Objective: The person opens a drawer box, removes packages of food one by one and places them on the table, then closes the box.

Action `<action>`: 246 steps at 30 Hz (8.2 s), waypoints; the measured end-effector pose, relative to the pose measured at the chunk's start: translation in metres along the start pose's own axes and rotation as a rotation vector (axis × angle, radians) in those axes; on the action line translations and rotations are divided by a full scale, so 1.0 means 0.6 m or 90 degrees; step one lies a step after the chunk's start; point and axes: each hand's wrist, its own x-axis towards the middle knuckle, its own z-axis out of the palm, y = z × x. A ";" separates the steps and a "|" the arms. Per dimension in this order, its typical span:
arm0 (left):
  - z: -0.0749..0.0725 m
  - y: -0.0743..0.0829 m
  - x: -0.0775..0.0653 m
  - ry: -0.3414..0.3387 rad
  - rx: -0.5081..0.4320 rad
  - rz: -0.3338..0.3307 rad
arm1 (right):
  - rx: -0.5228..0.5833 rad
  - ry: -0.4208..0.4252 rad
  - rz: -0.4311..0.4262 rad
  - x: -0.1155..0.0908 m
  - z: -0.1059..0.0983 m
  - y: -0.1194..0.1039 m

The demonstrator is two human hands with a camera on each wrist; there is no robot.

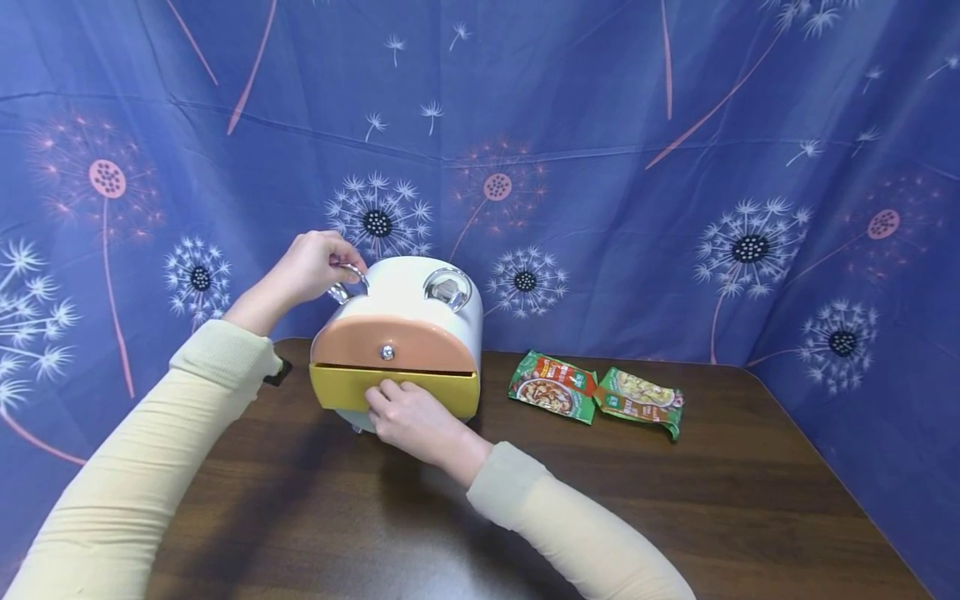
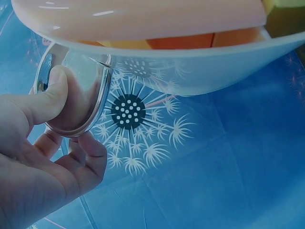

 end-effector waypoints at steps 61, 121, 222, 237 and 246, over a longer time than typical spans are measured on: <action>0.001 0.003 -0.001 -0.004 -0.005 -0.009 | -0.014 0.039 -0.061 -0.014 -0.055 -0.032; -0.001 0.007 -0.004 -0.008 -0.012 -0.028 | -0.003 0.085 -0.102 -0.024 -0.075 -0.043; 0.002 0.013 -0.009 0.001 0.008 -0.037 | 0.036 0.115 -0.094 -0.013 -0.164 0.010; 0.004 0.012 -0.007 -0.006 0.006 -0.039 | 0.049 0.055 -0.036 -0.004 -0.149 0.066; 0.004 0.010 -0.007 0.000 0.011 -0.032 | 0.149 -0.063 -0.057 0.006 -0.129 0.086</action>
